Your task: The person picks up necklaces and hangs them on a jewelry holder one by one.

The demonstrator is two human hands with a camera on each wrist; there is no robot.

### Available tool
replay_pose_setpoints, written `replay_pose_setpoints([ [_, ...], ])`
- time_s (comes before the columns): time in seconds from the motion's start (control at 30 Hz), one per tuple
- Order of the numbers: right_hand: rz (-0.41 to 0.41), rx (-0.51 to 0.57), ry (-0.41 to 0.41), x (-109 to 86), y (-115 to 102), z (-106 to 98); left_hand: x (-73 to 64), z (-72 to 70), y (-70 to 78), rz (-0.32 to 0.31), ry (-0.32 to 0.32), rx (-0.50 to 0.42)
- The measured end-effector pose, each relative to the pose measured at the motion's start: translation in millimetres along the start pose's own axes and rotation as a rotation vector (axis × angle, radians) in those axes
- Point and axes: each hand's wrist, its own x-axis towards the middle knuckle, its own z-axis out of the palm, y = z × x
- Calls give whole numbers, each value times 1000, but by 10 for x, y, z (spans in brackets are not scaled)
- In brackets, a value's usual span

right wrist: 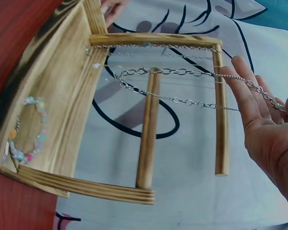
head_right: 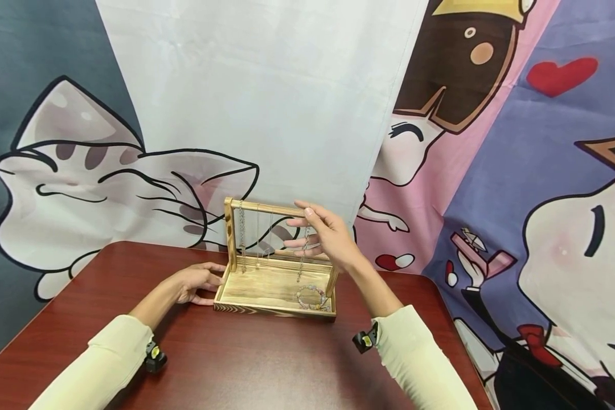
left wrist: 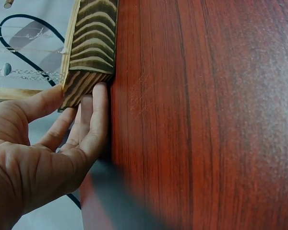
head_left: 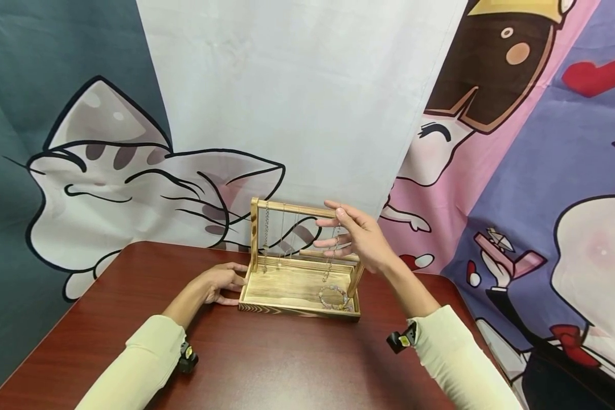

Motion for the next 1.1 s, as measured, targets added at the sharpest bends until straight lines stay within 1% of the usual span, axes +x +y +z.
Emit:
replay_pose_setpoints([
  [0.23,-31,-36,25,18,-121,-115,-12,4,-5,11,-17,0],
  [0.43,-38,-10,61,35,-197,-211,-21,10,-7,5,-10,4],
  [0.53,-53,-16,78,44,-222,-263,-24,8,-7,5,-8,5],
  [0.67,-69,-26,111,76,-246,-342,-26,9,-9,6,-5,1],
  [0.9,-77,-50,209,147,-278,-446,-30,-8,1,11,-3,-3],
  [1.1,-59,-52,244,223,-218,-487,-28,6,-6,8,3,-11],
])
